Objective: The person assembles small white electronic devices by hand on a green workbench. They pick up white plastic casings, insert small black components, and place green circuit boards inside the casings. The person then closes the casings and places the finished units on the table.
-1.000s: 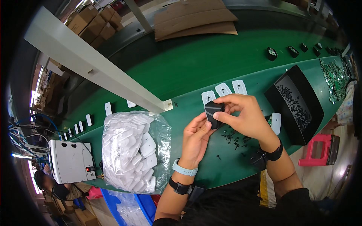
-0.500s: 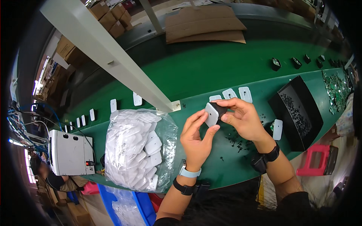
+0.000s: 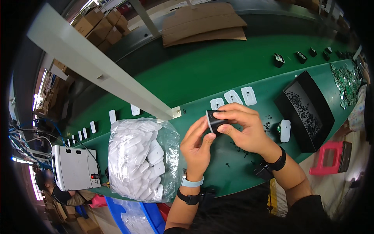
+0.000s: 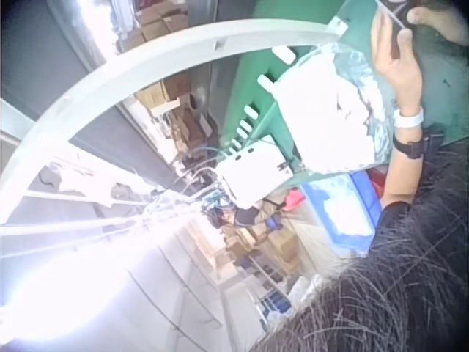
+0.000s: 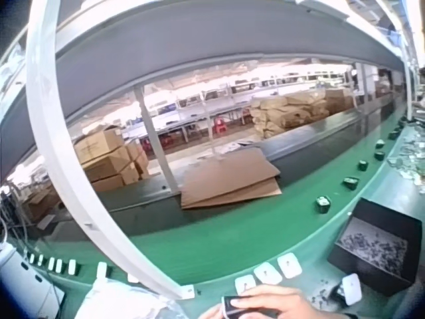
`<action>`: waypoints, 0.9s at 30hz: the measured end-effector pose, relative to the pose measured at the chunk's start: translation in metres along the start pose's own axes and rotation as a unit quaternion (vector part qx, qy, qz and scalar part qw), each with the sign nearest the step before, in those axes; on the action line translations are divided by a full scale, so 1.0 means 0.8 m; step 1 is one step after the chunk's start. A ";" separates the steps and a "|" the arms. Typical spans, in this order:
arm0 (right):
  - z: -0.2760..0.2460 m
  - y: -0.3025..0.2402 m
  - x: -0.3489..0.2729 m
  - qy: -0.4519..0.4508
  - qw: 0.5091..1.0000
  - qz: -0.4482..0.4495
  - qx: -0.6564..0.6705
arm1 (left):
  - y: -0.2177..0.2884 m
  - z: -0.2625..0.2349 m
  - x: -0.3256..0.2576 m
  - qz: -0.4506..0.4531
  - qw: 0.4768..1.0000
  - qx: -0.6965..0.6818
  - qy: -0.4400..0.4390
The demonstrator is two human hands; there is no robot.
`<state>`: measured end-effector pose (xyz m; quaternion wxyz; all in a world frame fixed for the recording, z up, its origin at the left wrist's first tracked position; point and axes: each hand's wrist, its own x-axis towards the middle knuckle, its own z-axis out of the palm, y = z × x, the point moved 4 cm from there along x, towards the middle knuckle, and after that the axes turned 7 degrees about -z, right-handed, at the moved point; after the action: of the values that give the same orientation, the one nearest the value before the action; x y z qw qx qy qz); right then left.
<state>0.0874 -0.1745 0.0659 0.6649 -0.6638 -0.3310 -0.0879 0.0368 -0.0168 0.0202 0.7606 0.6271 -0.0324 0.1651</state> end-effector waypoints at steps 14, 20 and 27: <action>0.005 0.019 -0.007 0.037 0.986 0.121 0.106 | -0.004 0.002 0.001 0.002 0.998 0.045 0.039; 0.029 0.015 -0.013 0.036 0.990 0.070 0.118 | 0.019 0.006 -0.004 0.173 0.936 0.292 0.093; 0.008 0.018 -0.003 0.003 0.961 0.114 0.251 | 0.029 0.010 -0.007 0.158 0.974 0.155 0.044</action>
<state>0.0914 -0.1682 0.0522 0.8167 -0.5086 -0.2628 0.0727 0.0262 -0.0221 0.0428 0.6187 0.7166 -0.0713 0.3139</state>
